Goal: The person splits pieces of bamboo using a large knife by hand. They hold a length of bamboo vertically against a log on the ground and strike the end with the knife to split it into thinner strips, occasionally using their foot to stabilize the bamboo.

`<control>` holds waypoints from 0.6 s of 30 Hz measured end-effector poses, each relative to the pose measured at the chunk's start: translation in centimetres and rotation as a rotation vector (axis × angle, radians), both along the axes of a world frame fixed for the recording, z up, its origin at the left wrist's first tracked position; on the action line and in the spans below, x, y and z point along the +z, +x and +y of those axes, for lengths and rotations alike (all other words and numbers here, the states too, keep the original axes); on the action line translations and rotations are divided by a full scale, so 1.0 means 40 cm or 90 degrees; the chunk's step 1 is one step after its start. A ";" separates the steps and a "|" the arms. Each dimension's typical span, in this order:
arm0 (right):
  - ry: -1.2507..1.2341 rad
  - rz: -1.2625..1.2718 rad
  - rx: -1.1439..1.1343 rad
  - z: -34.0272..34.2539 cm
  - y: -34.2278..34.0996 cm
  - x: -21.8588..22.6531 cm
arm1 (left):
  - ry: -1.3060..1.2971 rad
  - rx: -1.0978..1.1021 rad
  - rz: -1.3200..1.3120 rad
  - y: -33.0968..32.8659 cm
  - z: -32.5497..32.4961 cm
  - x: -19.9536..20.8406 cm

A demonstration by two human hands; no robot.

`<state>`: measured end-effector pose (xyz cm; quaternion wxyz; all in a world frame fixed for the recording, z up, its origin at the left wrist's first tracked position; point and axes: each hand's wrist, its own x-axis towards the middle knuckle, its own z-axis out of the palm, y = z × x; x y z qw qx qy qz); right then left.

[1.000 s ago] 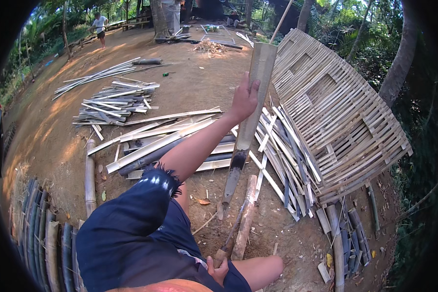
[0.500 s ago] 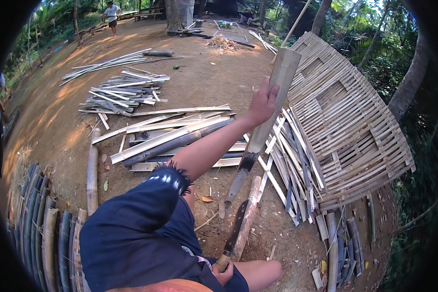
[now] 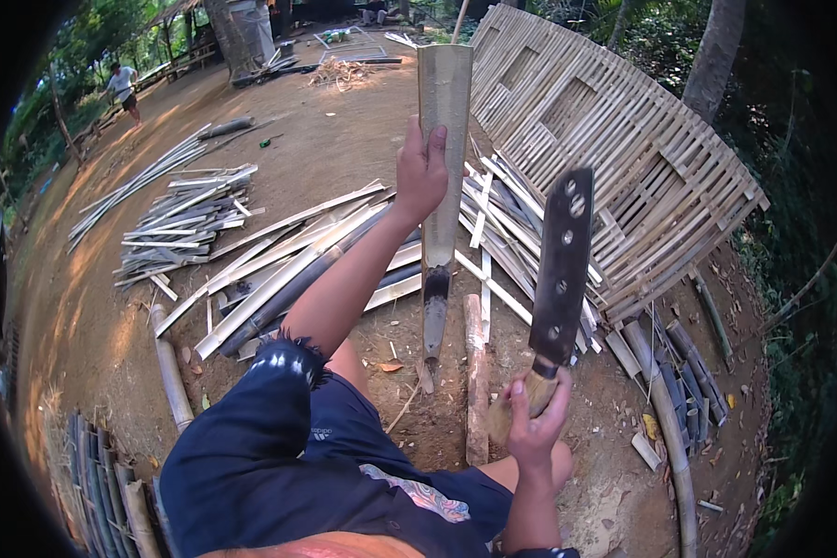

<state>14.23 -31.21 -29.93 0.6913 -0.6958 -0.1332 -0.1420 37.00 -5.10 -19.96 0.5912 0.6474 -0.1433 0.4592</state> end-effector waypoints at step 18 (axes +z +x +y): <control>-0.225 -0.236 -0.028 0.148 0.195 0.552 | 0.041 0.044 -0.019 -0.178 -0.139 -0.007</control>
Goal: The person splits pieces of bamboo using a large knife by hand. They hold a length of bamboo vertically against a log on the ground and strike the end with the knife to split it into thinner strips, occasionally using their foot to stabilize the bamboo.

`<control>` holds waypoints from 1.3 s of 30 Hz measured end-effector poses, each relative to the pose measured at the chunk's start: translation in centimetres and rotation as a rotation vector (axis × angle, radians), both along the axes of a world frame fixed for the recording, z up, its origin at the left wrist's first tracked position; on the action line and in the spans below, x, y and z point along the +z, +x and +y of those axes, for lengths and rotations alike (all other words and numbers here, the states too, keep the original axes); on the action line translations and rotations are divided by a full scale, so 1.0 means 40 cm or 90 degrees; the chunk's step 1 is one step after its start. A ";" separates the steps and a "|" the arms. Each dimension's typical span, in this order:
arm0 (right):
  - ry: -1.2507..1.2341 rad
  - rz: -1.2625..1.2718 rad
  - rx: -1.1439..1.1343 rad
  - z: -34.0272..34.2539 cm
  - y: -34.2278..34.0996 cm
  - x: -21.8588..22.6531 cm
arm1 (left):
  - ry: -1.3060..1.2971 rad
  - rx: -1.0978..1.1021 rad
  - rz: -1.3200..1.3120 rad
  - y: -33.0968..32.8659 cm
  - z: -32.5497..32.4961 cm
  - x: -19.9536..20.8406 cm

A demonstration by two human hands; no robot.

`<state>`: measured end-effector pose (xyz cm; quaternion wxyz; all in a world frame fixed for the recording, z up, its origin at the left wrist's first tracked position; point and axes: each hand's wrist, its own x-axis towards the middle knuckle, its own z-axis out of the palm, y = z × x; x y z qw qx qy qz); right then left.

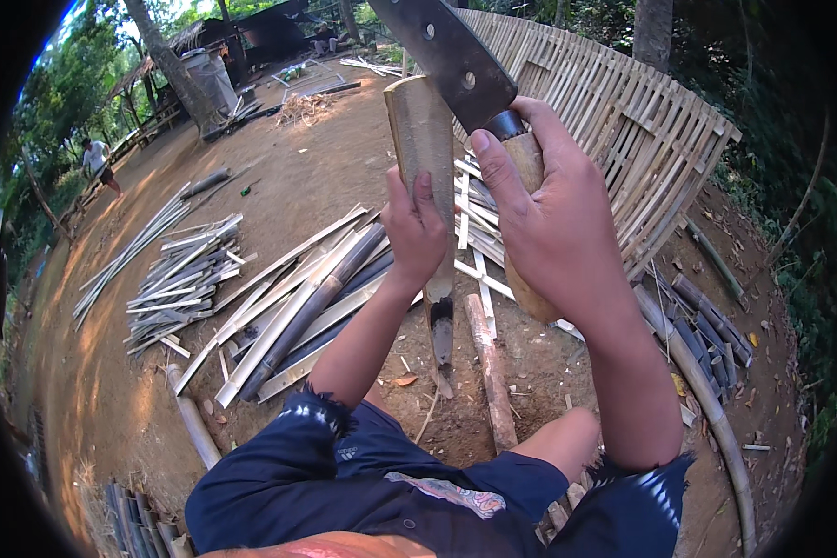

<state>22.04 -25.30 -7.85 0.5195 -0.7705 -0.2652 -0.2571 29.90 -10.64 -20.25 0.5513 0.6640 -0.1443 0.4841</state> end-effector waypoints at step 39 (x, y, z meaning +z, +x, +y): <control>-0.207 -0.078 -0.111 -0.088 0.030 0.058 | 0.049 0.096 -0.041 0.015 -0.081 0.008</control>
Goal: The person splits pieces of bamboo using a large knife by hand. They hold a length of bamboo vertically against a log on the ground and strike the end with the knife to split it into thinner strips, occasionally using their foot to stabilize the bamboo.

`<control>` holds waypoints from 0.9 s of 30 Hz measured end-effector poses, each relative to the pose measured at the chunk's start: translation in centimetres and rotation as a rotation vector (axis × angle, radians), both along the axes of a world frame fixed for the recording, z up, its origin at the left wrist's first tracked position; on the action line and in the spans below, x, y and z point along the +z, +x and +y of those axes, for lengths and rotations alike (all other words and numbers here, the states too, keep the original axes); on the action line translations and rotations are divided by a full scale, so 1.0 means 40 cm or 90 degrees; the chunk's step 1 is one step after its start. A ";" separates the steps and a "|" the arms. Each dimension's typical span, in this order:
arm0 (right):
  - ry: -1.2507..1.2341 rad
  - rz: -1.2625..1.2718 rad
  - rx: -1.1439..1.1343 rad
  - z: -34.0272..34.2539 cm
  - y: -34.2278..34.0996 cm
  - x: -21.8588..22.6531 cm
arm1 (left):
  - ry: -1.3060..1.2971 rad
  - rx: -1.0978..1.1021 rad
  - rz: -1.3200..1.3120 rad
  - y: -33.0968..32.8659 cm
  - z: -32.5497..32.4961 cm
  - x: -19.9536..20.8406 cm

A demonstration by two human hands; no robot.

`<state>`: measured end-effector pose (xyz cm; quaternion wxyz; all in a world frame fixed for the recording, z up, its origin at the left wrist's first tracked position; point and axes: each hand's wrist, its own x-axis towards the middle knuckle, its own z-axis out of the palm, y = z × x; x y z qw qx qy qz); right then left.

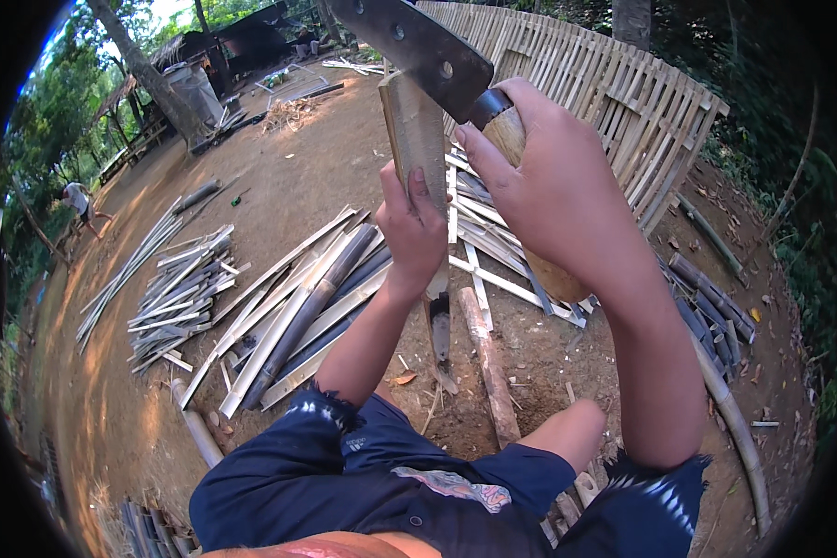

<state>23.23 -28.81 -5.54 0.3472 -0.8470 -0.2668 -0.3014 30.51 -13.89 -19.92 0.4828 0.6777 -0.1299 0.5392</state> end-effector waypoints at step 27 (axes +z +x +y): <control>0.012 0.192 -0.009 -0.039 -0.011 0.048 | 0.024 -0.872 0.299 0.101 0.117 0.111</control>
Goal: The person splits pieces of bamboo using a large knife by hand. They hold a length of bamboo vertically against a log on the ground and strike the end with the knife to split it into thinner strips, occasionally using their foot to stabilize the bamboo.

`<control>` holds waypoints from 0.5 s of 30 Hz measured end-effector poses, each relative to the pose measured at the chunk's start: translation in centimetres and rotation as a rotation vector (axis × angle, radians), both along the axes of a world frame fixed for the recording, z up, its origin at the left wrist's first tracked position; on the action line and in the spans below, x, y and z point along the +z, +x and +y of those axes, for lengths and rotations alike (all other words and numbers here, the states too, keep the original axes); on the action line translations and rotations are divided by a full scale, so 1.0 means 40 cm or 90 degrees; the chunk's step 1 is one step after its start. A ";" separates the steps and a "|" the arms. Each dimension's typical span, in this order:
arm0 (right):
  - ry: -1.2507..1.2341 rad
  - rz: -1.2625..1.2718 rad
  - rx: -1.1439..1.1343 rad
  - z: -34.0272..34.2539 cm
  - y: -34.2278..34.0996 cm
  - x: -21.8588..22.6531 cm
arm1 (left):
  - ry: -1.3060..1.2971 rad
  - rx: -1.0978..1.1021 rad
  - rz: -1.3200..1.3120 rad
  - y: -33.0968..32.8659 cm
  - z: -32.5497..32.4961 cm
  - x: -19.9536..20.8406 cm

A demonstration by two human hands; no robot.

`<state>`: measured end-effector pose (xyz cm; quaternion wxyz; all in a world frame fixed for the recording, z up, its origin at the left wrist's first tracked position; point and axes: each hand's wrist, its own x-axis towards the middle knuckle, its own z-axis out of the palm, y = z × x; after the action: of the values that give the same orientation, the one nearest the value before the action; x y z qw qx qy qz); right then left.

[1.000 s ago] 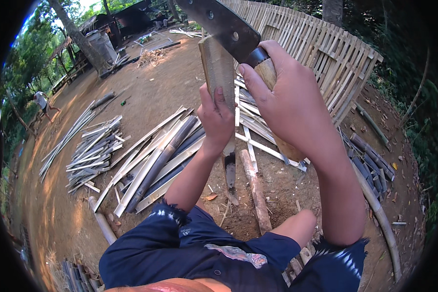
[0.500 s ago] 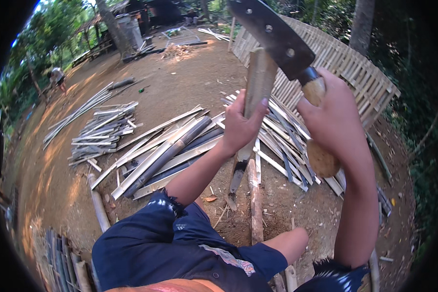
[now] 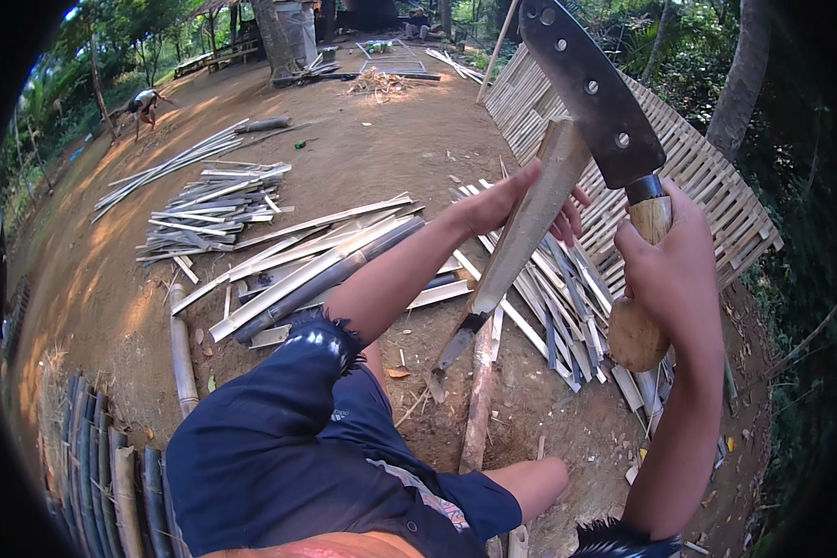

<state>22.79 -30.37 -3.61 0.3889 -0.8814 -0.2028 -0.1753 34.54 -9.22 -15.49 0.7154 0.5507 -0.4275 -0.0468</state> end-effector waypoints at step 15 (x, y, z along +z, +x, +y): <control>-0.005 -0.017 0.019 0.026 0.035 0.000 | -0.066 0.147 0.091 0.011 -0.015 -0.034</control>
<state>24.18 -29.33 -3.62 0.3850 -0.8776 -0.2215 -0.1801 34.97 -9.83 -16.84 0.7723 0.5536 -0.3111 0.0187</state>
